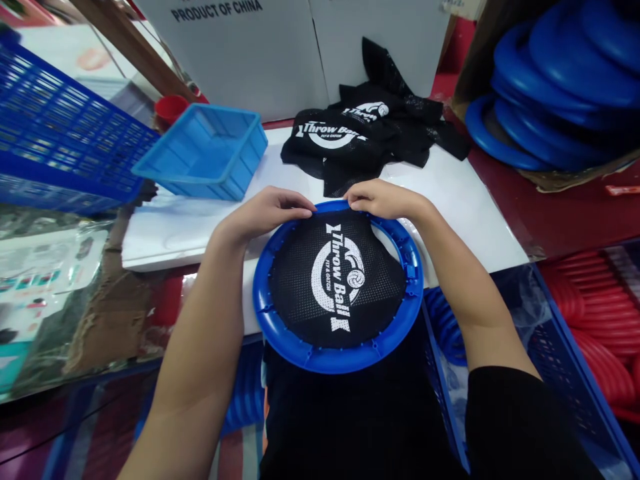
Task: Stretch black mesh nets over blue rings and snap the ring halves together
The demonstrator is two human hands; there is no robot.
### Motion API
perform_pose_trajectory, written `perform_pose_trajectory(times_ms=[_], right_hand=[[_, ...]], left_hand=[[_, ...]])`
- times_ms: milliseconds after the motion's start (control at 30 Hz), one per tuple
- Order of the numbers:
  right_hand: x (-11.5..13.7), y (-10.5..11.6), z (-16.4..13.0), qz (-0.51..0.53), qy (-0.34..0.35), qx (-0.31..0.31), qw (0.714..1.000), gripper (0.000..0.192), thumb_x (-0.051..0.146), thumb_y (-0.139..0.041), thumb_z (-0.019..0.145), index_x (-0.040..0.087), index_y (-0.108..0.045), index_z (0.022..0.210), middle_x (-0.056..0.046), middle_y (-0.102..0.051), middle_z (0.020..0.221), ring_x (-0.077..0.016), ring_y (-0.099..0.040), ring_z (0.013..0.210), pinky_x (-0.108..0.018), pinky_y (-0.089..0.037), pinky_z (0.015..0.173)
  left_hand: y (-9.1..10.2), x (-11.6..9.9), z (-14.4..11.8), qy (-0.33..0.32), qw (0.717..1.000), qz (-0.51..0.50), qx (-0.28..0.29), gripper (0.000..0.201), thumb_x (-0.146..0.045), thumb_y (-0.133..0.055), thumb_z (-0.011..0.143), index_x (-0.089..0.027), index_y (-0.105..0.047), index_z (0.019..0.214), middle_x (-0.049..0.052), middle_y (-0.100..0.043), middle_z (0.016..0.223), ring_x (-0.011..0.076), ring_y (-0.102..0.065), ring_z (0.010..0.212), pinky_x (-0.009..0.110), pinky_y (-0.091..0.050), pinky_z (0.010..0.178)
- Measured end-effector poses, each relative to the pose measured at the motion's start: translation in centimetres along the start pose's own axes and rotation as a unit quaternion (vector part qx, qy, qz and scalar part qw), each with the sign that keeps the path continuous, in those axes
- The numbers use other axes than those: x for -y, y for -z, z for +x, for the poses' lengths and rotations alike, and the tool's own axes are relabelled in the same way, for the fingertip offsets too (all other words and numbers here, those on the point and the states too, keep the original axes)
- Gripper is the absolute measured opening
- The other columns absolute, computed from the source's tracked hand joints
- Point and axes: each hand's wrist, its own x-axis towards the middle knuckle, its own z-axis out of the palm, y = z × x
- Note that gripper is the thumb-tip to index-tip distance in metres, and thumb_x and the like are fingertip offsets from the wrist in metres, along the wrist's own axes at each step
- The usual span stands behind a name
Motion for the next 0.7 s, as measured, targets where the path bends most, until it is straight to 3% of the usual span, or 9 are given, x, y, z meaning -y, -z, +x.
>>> perform_pose_trajectory(times_ms=[200, 467, 700], right_hand=[[-0.5, -0.3, 0.4, 0.009, 0.008, 0.003, 1.000, 0.015, 0.031, -0.058, 0.097, 0.023, -0.068, 0.090, -0.009, -0.075, 0.128, -0.0267, -0.065, 0.114, -0.043, -0.049, 0.104], [-0.5, -0.2, 0.3, -0.004, 0.003, 0.008, 1.000, 0.016, 0.030, -0.056, 0.097, 0.022, -0.069, 0.091, -0.010, -0.074, 0.130, -0.0260, -0.066, 0.112, -0.042, -0.049, 0.103], [-0.3, 0.1, 0.1, -0.011, 0.000, 0.007, 1.000, 0.016, 0.030, -0.058, 0.097, 0.021, -0.071, 0.092, -0.009, -0.076, 0.130, -0.0255, -0.066, 0.112, -0.041, -0.049, 0.102]], left_hand=[[0.3, -0.3, -0.1, -0.004, 0.999, 0.034, 0.026, 0.021, -0.037, -0.072, 0.090, -0.021, -0.084, 0.096, 0.006, -0.083, 0.100, 0.0241, -0.073, 0.097, 0.039, -0.057, 0.098], [-0.7, -1.6, -0.2, -0.032, 0.988, 0.153, -0.002, 0.024, -0.033, -0.060, 0.096, -0.020, -0.079, 0.100, 0.006, -0.081, 0.101, 0.0239, -0.071, 0.095, 0.037, -0.054, 0.096], [-0.7, -1.1, -0.2, -0.024, 0.996, 0.090, -0.016, 0.023, -0.031, -0.066, 0.093, -0.020, -0.081, 0.105, 0.007, -0.081, 0.106, 0.0238, -0.071, 0.100, 0.037, -0.055, 0.097]])
